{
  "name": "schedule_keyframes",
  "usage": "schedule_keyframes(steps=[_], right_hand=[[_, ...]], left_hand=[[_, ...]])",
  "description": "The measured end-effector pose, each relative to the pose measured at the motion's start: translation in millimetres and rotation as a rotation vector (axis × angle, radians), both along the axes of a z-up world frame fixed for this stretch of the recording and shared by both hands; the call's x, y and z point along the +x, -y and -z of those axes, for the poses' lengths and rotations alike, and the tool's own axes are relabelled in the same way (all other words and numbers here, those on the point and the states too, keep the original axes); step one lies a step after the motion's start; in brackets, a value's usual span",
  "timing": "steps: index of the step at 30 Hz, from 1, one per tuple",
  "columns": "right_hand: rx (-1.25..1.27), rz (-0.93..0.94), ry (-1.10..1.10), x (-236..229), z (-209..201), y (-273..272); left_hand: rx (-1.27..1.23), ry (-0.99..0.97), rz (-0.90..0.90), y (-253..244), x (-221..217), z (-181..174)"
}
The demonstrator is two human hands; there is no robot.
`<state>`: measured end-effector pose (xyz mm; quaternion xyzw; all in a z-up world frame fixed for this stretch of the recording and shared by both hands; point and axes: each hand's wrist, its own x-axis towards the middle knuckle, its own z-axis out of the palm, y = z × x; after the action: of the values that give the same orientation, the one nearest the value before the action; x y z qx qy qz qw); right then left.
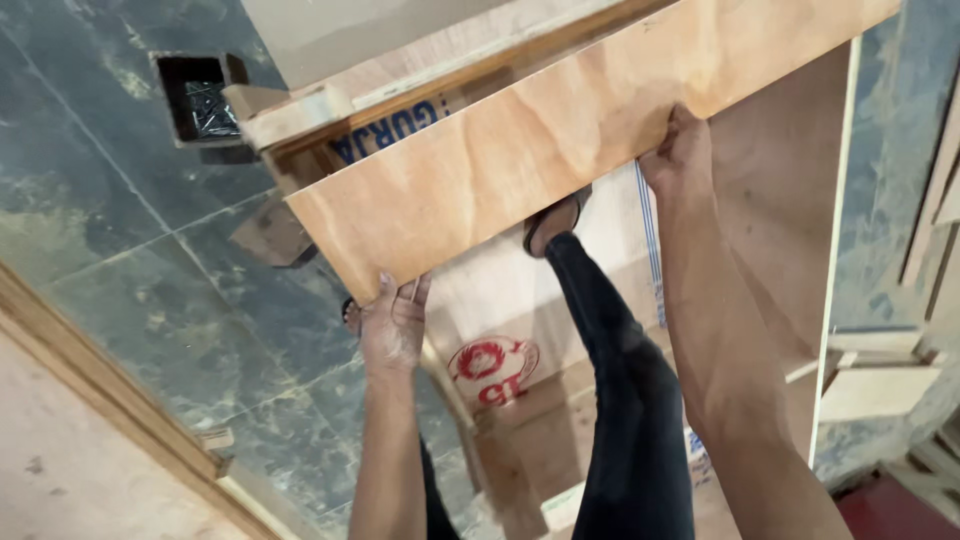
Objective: The person measures plywood with a tape measure, marks it with a pencil, cuts it using a circular saw, and then assembles the pieces into a wooden structure by hand.
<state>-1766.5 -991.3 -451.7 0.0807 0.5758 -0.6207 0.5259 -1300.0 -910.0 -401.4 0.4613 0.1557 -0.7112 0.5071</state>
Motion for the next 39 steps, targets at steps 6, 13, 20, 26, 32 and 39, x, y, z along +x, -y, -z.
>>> schedule_keyframes(steps=[6, 13, 20, 26, 32, 39], right_hand=[[-0.100, -0.030, -0.005, -4.6, 61.6, -2.1], [0.007, -0.119, -0.015, 62.0, 23.3, -18.1], [0.056, -0.401, -0.101, 166.6, 8.6, -14.7], [0.088, -0.351, -0.034, 202.7, 14.2, 1.6], [0.009, -0.401, -0.004, 184.9, 26.8, -4.3], [0.027, -0.335, -0.018, 190.5, 22.4, -2.8]], left_hand=[[0.009, -0.004, -0.058, 15.6, -6.0, 36.5], [-0.178, 0.037, 0.035, 11.7, -2.3, 46.9], [-0.299, 0.023, -0.045, 21.8, -4.8, 60.6], [-0.082, 0.164, -0.222, 30.2, -18.7, 69.9], [-0.180, 0.321, 0.003, 22.0, -1.2, 43.2], [0.018, 0.496, -0.237, 11.5, 5.3, 31.7]])
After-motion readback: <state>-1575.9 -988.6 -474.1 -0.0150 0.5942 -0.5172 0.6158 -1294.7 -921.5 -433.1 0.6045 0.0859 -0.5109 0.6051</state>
